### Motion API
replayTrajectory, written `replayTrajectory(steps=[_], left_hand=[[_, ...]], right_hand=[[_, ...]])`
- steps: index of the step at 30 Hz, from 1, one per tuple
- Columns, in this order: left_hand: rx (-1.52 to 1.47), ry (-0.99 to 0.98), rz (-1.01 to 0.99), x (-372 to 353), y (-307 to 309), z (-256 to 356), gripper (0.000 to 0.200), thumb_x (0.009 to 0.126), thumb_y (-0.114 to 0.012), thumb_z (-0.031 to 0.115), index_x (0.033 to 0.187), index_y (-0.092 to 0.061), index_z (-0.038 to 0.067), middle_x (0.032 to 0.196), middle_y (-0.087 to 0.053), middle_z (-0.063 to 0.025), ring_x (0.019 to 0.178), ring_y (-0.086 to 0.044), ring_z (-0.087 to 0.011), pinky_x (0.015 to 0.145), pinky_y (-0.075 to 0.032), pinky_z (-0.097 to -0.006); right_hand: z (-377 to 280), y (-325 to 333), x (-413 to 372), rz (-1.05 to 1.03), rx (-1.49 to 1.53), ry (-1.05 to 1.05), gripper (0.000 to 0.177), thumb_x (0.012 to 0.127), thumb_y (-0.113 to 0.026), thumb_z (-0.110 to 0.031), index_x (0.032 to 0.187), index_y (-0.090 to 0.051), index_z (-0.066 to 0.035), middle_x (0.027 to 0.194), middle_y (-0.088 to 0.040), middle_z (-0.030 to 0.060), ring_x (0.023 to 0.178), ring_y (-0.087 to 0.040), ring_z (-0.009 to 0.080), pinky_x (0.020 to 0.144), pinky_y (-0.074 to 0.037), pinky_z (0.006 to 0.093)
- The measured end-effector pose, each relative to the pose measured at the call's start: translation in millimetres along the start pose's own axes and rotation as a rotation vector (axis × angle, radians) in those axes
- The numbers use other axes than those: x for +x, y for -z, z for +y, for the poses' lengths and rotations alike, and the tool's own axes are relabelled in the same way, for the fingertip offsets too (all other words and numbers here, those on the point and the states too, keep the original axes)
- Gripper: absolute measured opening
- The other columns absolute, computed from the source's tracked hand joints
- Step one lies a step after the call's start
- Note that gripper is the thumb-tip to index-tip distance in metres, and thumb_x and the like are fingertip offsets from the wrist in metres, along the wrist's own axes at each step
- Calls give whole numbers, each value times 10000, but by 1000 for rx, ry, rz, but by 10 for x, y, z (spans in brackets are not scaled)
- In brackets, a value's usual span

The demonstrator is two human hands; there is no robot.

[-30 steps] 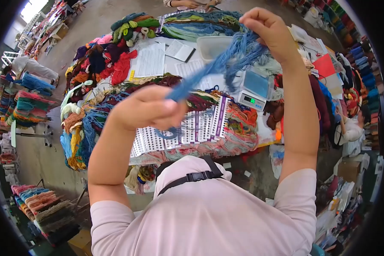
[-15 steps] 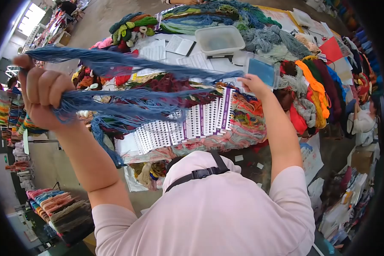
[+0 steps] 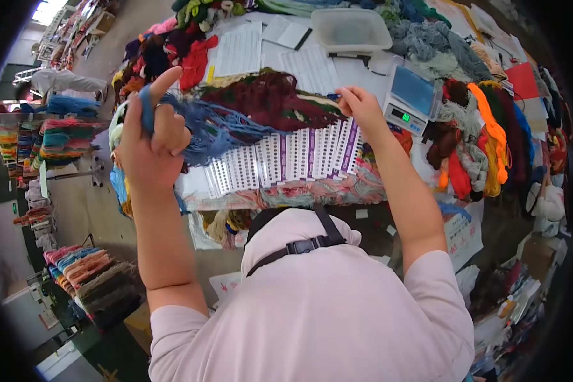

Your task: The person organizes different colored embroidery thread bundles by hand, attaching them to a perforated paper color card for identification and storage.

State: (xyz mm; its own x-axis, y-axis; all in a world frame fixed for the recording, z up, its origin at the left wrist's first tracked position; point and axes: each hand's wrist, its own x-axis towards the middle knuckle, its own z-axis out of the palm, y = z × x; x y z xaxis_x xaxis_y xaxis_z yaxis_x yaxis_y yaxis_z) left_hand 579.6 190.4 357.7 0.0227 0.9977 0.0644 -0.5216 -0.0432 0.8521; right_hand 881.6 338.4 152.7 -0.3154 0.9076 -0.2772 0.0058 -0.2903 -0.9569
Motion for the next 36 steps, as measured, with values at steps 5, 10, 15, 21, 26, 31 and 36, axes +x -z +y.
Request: replayTrajectory(steps=[5,10,15,21,26,31,36], left_hand=[[-373,275,-28,-197,13,-674,901,890,-441,620,1383,-301,-121,1102,-604,-210,1048,-598,-282,973,-421,-399],[-347,382,74,50,206,-1105,506,1007,-374,350,1299,-458,-55,1168,-602,-169,1072,-594,-254,959,-443,-378],[-318,374,84,81,118,-1107,590,993,-361,388,1384,-371,-54,1333,-499,-174,1220,-493,-247,1015,-400,-371],[-365,377,49,64,199,-1038,622,946,-379,363,1389,-360,-74,1328,-507,-173,1212,-496,-248,1039,-362,-372],[-441,386,26,40,390,-911,501,951,-409,294,1284,-499,-69,1223,-577,-140,1119,-548,-223,993,-398,-363],[-304,309,71,-12,476,-845,441,893,-563,174,1268,-515,-54,1003,-596,-81,891,-584,-178,811,-464,-324],[-103,247,79,-11,405,-750,457,854,-649,91,1274,-519,-34,906,-569,-38,712,-574,-139,646,-468,-275]], right_hand=[[-319,-444,-163,-39,95,77,204,947,-545,-190,989,-655,-24,716,-567,-20,659,-517,48,634,-439,192],[-499,-829,-528,66,-52,174,176,937,-562,-157,986,-645,-9,733,-580,-21,683,-531,47,627,-434,193],[-690,-1228,-840,-163,-117,246,124,862,-653,-122,938,-656,-24,878,-604,25,700,-536,86,635,-429,229],[-725,-1400,-839,-222,-166,179,97,814,-683,-100,853,-668,-13,860,-604,18,694,-508,87,638,-411,247],[-747,-1483,-867,-279,46,71,115,863,-654,-114,863,-665,1,855,-645,13,737,-535,70,678,-425,222],[-858,-1559,-915,-284,136,6,149,909,-612,-123,930,-662,16,868,-674,45,782,-575,77,721,-450,220],[-952,-1589,-982,-305,67,-14,161,919,-593,-115,946,-662,28,864,-691,72,807,-612,91,724,-467,214]])
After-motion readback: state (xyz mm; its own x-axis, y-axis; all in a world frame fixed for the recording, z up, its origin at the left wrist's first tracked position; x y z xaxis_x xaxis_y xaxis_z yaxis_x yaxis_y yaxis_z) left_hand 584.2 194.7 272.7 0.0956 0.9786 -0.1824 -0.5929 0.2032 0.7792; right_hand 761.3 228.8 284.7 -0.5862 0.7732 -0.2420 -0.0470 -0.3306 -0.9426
